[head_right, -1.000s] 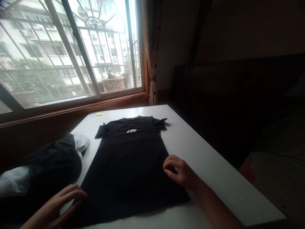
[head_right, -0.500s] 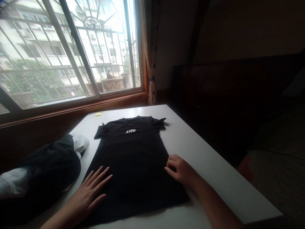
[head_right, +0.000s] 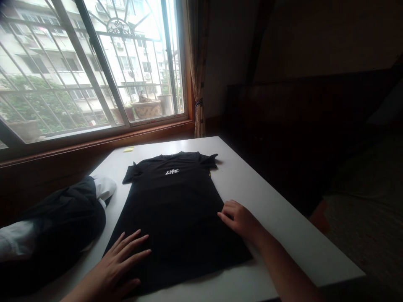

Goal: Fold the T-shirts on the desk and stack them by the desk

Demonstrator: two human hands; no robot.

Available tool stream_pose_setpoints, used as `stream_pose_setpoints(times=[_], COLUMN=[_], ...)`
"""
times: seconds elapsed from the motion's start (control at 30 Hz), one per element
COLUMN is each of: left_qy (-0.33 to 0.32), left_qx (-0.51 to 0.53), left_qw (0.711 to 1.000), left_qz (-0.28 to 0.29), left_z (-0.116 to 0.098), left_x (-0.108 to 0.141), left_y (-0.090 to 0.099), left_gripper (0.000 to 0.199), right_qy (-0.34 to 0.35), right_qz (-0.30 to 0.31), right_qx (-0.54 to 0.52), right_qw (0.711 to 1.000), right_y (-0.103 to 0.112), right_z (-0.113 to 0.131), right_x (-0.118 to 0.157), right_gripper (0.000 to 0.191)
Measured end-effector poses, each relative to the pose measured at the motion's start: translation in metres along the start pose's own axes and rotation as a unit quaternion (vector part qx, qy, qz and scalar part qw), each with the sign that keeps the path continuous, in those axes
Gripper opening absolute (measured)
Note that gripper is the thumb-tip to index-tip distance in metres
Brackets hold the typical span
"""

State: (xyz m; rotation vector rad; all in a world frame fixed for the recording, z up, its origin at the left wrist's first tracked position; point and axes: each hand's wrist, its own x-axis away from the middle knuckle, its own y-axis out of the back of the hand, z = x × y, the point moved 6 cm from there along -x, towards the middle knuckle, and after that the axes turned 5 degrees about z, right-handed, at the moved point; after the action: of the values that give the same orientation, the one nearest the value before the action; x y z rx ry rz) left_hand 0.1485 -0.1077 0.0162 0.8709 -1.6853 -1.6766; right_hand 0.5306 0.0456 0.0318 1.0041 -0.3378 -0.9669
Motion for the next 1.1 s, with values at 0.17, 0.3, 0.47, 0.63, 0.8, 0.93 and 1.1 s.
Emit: stream_pose_setpoints(times=[0.17,0.3,0.47,0.63,0.8,0.93,1.1], left_qy=[-0.018,0.015,0.121,0.210,0.215,0.218,0.224], left_qx=[0.024,0.024,0.031,0.002,-0.016,-0.018,-0.022], left_qw=[1.000,0.999,0.989,0.977,0.976,0.976,0.974], left_qz=[-0.009,-0.029,-0.079,-0.045,-0.033,-0.021,-0.016], left_z=[-0.007,0.006,0.049,0.084,0.097,0.113,0.138], left_x=[0.002,-0.004,-0.027,-0.054,-0.064,-0.070,-0.081], left_y=[0.006,0.013,0.006,-0.022,-0.026,-0.025,-0.027], left_gripper=[0.065,0.057,0.054,0.059,0.061,0.060,0.062], right_qy=[0.001,0.005,0.022,-0.028,-0.027,-0.020,-0.011], right_qz=[-0.002,-0.012,-0.048,-0.028,-0.009,-0.011,0.001], right_qx=[-0.006,-0.008,0.017,0.061,0.100,0.119,0.140], right_qw=[1.000,1.000,0.998,0.997,0.995,0.993,0.990], right_y=[0.000,0.000,0.002,-0.009,-0.020,-0.026,-0.030], right_z=[0.001,0.001,0.000,-0.018,-0.028,-0.031,-0.035], right_x=[0.001,0.000,-0.002,-0.002,-0.008,-0.021,-0.044], right_gripper=[0.033,0.028,0.018,0.037,0.044,0.046,0.050])
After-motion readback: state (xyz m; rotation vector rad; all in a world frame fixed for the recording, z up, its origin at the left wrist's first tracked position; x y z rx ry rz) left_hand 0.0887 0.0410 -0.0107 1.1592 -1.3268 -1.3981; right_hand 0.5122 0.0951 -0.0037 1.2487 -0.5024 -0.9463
